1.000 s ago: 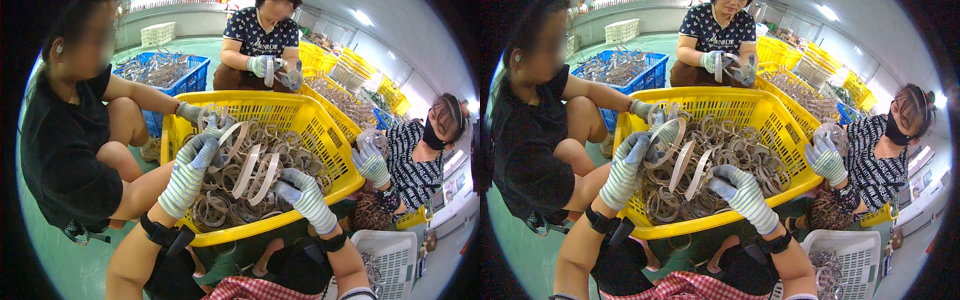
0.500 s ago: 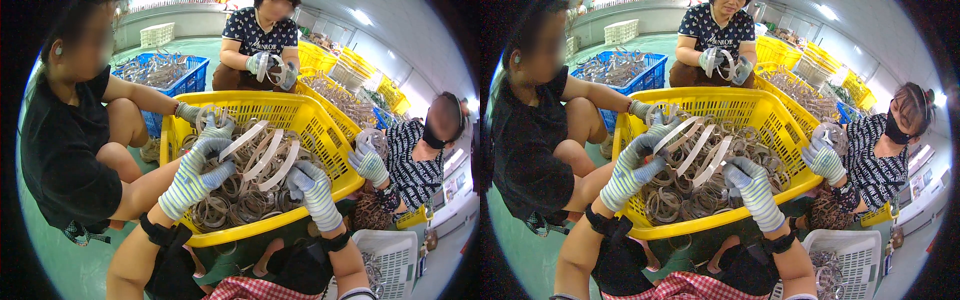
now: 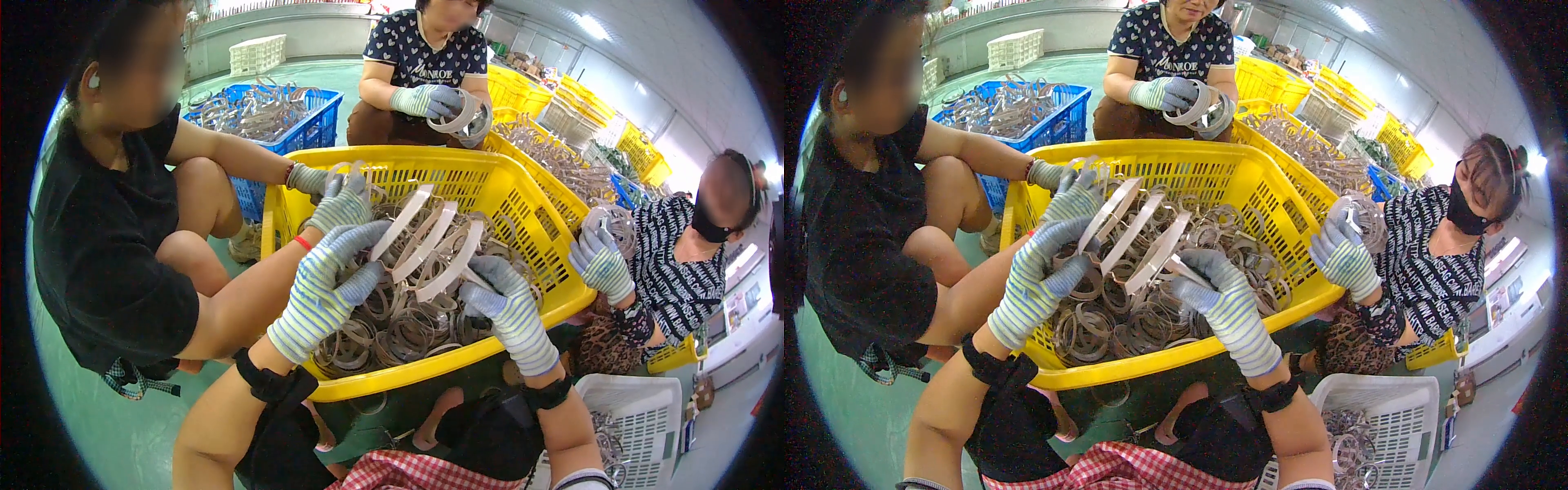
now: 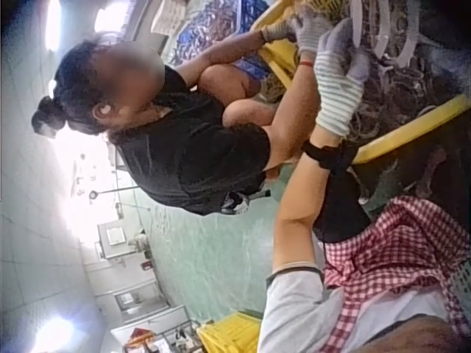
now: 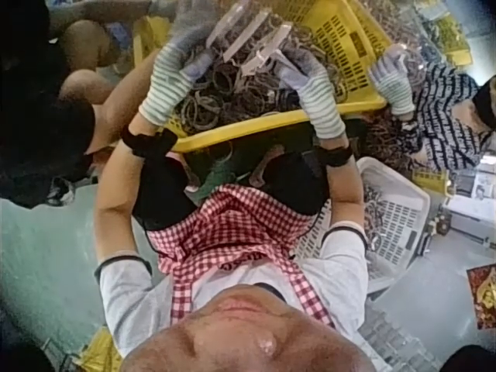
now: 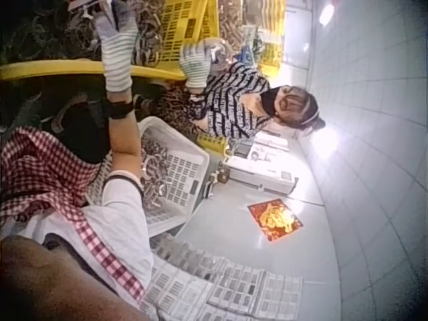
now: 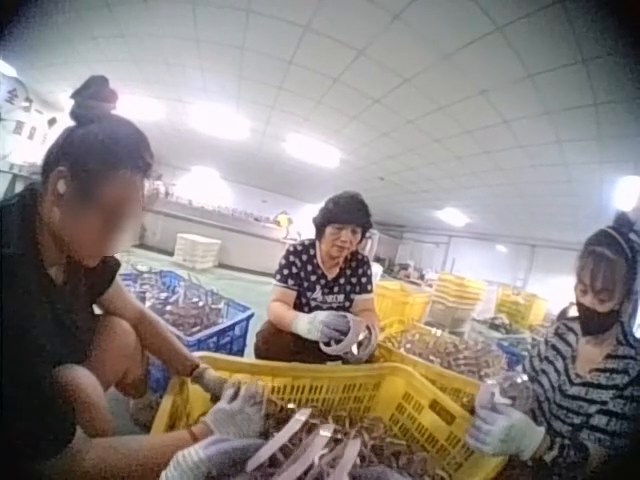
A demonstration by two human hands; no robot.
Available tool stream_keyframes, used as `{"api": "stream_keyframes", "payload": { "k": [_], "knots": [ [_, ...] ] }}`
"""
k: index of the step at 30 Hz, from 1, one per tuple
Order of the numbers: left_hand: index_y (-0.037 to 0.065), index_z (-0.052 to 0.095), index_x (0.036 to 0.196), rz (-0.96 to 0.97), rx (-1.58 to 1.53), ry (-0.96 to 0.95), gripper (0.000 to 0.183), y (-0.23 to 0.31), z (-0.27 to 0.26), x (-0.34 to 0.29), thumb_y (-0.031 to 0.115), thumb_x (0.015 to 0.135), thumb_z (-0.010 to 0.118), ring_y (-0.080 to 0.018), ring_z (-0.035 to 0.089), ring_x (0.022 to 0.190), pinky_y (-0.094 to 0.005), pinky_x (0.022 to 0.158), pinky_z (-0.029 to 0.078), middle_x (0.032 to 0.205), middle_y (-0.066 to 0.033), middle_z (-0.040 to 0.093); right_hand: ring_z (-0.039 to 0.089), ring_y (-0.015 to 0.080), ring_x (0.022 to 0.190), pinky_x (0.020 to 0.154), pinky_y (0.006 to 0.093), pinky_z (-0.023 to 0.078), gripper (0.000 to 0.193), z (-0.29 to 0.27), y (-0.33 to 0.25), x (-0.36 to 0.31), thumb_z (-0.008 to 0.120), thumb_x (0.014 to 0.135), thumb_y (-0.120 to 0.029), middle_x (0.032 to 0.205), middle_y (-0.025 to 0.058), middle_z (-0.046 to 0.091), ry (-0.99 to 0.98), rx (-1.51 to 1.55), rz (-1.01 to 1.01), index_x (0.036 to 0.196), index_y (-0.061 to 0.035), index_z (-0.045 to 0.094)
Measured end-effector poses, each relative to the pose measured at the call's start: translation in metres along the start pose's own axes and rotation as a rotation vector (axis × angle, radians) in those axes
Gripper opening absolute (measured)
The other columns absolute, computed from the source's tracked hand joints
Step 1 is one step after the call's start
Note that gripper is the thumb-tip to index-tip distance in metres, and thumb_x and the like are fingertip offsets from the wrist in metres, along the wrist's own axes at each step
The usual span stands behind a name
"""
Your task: Sorting and inspecting circular plastic or rubber components from a yellow basket on the floor into smaller containers.
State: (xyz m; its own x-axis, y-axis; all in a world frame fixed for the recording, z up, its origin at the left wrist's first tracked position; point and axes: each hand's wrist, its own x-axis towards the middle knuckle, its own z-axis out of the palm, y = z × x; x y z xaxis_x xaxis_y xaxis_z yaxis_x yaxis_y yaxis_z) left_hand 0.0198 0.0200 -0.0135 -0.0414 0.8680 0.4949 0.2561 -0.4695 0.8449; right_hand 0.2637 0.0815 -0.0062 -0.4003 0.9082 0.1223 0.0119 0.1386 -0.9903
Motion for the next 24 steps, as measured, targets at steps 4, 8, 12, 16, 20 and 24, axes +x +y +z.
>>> {"api": "stream_keyframes", "payload": {
  "k": [4,8,12,16,20,24],
  "knots": [
    [0.002,0.047,0.126,0.122,-0.097,0.263,0.040,0.002,-0.004,-0.001,0.000,0.086,0.055,-0.0147,0.054,0.102,-0.0269,0.090,0.042,0.114,-0.0071,0.055,0.040,0.0085,0.042,0.045,0.0253,0.039,0.029,-0.011,-0.001,0.003,0.066,0.084,-0.031,0.058,-0.0013,0.049,-0.077,0.352,0.157,0.096,-0.0051,0.061],
    [0.002,0.041,0.130,0.033,-0.182,0.334,0.038,-0.012,-0.010,0.000,0.009,0.094,0.048,-0.0125,0.052,0.104,-0.0257,0.093,0.040,0.120,-0.0057,0.050,0.036,0.0091,0.039,0.042,0.0256,0.033,0.038,-0.017,-0.001,-0.001,0.060,0.087,-0.043,0.052,-0.0017,0.044,-0.266,0.559,0.309,0.090,-0.0051,0.061],
    [0.003,0.042,0.131,-0.012,0.008,0.260,0.038,-0.011,-0.002,0.000,0.019,0.096,0.047,-0.0129,0.051,0.104,-0.0263,0.092,0.040,0.118,-0.0055,0.049,0.031,0.0089,0.038,0.041,0.0249,0.030,0.047,-0.012,-0.004,-0.010,0.049,0.090,-0.052,0.049,-0.0040,0.035,-0.233,0.412,0.287,0.087,-0.0075,0.061],
    [0.003,0.037,0.136,0.023,0.033,0.148,0.050,0.005,0.024,-0.004,0.024,0.093,0.053,-0.0182,0.044,0.115,-0.0283,0.099,0.035,0.129,-0.0074,0.045,0.039,0.0082,0.048,0.048,0.0246,0.037,0.046,-0.023,-0.028,-0.013,0.047,0.091,-0.052,0.059,-0.0027,0.043,-0.220,-0.127,0.042,0.094,-0.0091,0.063],
    [0.002,0.036,0.136,0.059,-0.207,0.181,0.050,-0.124,-0.058,0.001,0.028,0.096,0.047,-0.0194,0.047,0.115,-0.0300,0.097,0.038,0.132,-0.0101,0.045,0.048,0.0074,0.047,0.043,0.0191,0.040,0.051,-0.014,-0.077,-0.036,0.056,0.084,-0.055,0.060,-0.0012,0.049,-0.248,0.198,-0.076,0.083,-0.0043,0.059],
    [0.003,0.036,0.137,0.050,-0.294,-0.010,0.048,-0.187,-0.062,0.028,0.029,0.097,0.043,-0.0213,0.043,0.122,-0.0302,0.098,0.038,0.137,-0.0104,0.040,0.044,0.0050,0.044,0.042,0.0181,0.036,0.044,-0.076,-0.114,-0.112,0.059,0.085,-0.049,0.057,-0.0021,0.049,-0.033,0.241,-0.102,0.083,-0.0047,0.060]
  ]
}}
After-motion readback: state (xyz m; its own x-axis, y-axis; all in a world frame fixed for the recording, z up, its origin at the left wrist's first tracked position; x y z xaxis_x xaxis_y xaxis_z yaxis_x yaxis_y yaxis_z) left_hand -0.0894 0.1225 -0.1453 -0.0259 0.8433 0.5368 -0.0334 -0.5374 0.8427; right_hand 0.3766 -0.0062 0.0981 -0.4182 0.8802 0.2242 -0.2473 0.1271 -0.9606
